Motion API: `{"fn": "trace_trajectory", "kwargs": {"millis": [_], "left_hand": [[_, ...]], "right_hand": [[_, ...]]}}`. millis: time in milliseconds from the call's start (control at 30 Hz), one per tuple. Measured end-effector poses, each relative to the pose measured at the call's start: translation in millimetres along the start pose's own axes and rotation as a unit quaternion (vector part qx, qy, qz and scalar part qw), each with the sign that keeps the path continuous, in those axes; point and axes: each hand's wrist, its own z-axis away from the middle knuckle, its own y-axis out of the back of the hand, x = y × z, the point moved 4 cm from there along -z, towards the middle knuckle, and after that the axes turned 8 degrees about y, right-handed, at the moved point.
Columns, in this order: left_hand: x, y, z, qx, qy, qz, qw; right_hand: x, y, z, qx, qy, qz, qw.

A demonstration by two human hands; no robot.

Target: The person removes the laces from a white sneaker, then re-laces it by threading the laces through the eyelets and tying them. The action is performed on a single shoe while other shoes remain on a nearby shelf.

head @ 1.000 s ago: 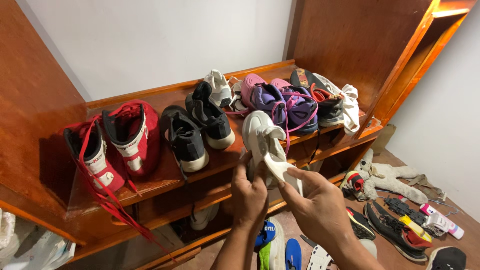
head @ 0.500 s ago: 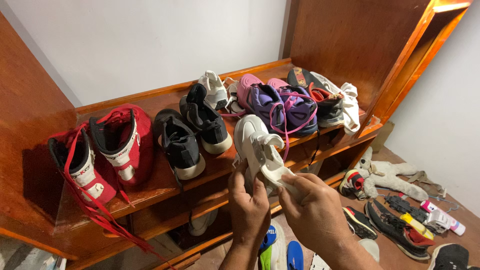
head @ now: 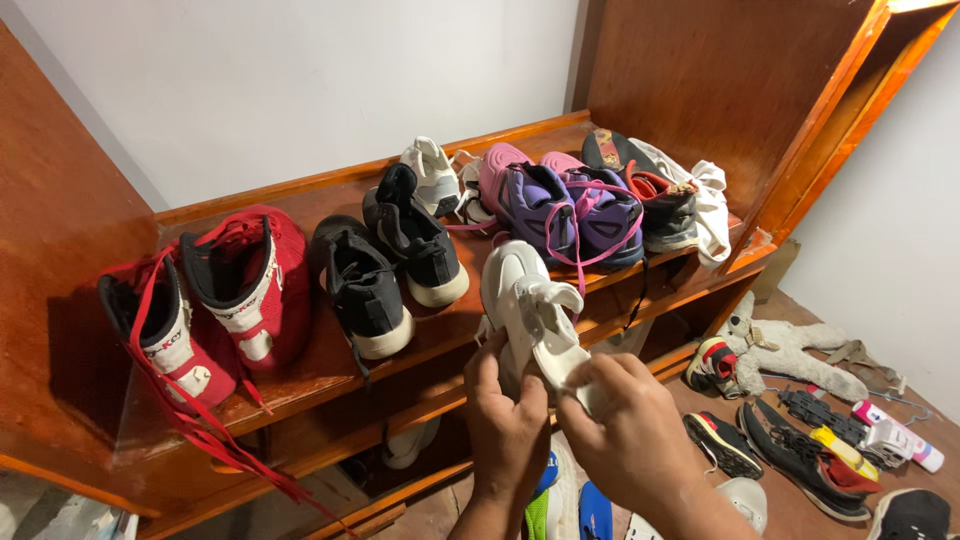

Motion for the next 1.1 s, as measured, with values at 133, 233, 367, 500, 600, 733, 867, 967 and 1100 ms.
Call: {"fn": "trace_trajectory", "kwargs": {"millis": [133,233,367,500,600,733,867,967,1100], "left_hand": [[-5,-8,1,-0.043,0.145,0.077,0.985],[3,-14,2,-0.042,0.07,0.034,0.996],[6,-18,5,-0.034,0.034,0.029,0.998],[9,-22,14,-0.023,-0.016,-0.116,0.993],[12,-27,17,-0.036,0.008,-0.134,0.99],[16,-28,16,-0.048,0.063,-0.071,0.994],[26,-22,19,-0.043,-0.015,-0.019,0.999],[14,-28,16,-0.05,0.148,-0.008,0.988],[18,-32,19,-0.016,0.087,-0.062,0.994]], "right_hand": [[7,11,-8,-0.023,-0.042,-0.009,0.999],[9,18,-7,0.006,-0.004,0.003,1.0],[3,22,-6,0.044,0.067,0.016,0.997],[10,28,-13,0.043,0.024,0.043,0.998],[21,27,-17,0.016,-0.087,0.02,0.996],[21,25,-17,0.011,-0.011,0.047,0.999],[12,34,-9,-0.039,0.203,0.084,0.975],[11,51,5,-0.026,0.186,0.09,0.978],[20,56,27,-0.12,-0.016,0.033,0.992]]}}
